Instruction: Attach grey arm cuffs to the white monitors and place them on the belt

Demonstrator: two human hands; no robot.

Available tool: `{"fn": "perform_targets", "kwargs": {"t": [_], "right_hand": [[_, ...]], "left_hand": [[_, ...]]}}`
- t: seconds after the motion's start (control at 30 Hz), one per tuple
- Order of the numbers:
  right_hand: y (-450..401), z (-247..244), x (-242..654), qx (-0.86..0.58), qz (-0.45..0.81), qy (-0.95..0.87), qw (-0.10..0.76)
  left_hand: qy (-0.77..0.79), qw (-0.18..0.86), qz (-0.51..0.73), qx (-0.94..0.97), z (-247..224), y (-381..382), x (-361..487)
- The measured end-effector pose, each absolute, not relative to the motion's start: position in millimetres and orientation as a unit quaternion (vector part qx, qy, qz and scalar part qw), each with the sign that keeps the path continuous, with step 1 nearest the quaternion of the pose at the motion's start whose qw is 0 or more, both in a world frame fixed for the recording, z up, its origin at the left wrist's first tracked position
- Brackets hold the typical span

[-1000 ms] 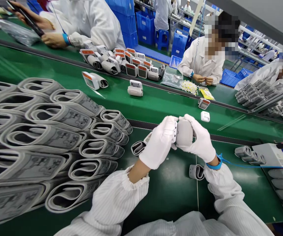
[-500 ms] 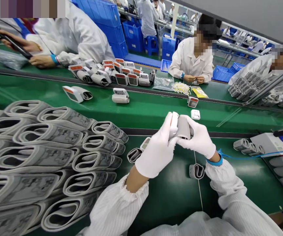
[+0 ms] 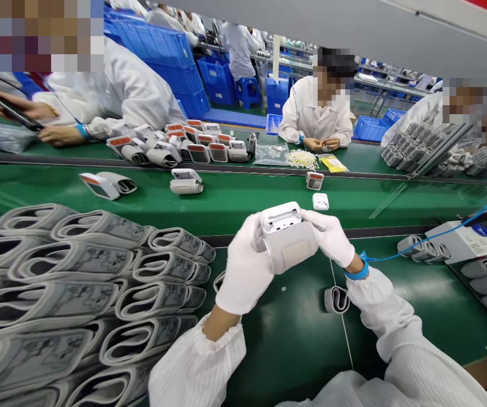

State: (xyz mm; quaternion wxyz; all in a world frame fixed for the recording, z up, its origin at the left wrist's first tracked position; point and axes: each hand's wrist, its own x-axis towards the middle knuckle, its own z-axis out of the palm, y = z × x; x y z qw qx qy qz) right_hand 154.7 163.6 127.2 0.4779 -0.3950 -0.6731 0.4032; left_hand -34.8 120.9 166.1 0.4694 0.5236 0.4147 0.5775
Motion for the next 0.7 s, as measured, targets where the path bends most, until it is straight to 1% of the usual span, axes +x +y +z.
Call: {"fn": "perform_targets", "kwargs": {"t": [0.1,0.3,0.4,0.5,0.7], "right_hand": [[161,130,156,-0.367,0.369,-0.718,0.462],[156,136,165,-0.330,0.289,-0.796,0.418],[155,134,161,-0.310,0.243,-0.808,0.439],[151,133,154,-0.311,0.223,-0.794,0.473],[134,139,144,-0.336,0.273,-0.748,0.503]], "left_hand": [[0.416,0.476,0.581,0.512,168,121,-37],[0.425,0.457,0.564,0.540,167,124,-48],[0.415,0.492,0.531,0.551,167,125,-50],[0.424,0.488,0.522,0.556,169,124,-50],[0.425,0.472,0.515,0.576,170,118,-50]]}}
